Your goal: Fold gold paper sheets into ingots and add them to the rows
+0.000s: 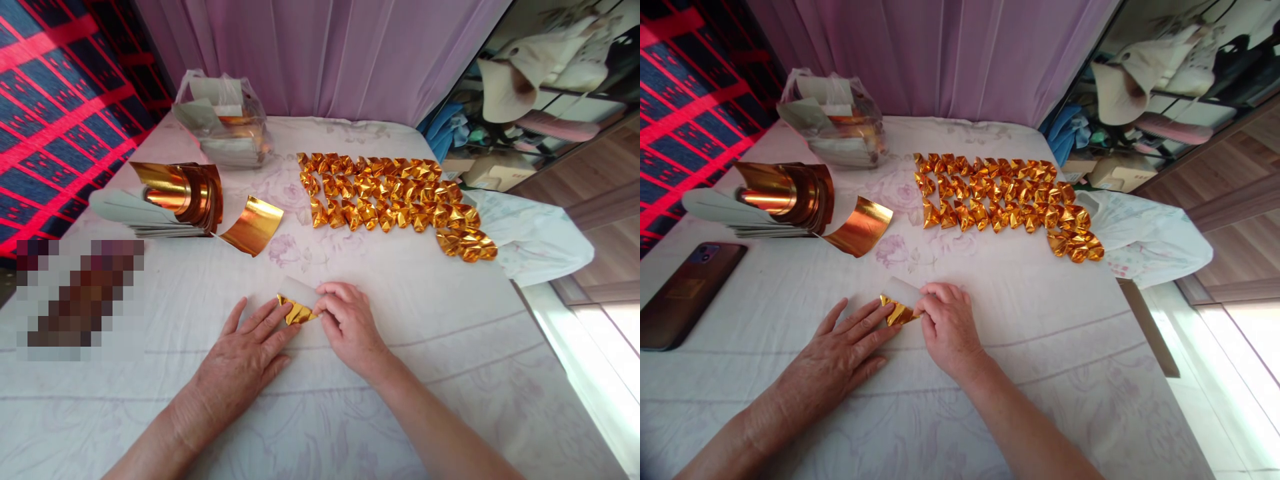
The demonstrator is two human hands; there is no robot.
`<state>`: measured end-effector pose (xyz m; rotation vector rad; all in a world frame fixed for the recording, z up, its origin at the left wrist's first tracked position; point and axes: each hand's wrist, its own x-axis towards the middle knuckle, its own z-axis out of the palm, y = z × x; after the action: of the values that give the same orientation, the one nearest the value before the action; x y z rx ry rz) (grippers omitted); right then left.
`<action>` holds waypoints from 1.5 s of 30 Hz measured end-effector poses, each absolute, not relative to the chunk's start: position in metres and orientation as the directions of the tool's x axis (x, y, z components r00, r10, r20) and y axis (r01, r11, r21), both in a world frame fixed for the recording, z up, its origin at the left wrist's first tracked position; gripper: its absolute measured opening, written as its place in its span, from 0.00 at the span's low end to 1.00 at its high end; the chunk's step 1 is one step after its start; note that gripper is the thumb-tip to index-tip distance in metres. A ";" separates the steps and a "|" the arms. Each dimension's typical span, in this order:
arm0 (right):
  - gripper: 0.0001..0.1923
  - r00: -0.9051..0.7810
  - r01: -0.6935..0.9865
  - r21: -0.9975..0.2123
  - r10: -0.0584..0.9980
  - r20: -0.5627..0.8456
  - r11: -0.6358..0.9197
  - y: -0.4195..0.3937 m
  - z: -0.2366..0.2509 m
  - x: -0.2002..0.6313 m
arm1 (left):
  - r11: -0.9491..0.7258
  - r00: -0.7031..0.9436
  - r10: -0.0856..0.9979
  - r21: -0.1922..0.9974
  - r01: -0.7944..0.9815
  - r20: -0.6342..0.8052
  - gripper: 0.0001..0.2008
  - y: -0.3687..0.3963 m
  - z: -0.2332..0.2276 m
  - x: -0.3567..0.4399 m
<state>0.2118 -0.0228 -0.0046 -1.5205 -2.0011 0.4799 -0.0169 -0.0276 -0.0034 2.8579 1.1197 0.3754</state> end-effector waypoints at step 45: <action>0.11 -0.330 0.833 -0.308 0.861 0.388 0.459 -0.037 -0.007 0.209 | -0.687 0.619 0.723 0.228 0.690 0.306 0.11 0.002 -0.005 -0.018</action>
<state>0.2086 -0.0375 -0.0072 -1.4110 -2.2137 0.0722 -0.0185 0.0022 -0.0054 2.7468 1.2014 0.5785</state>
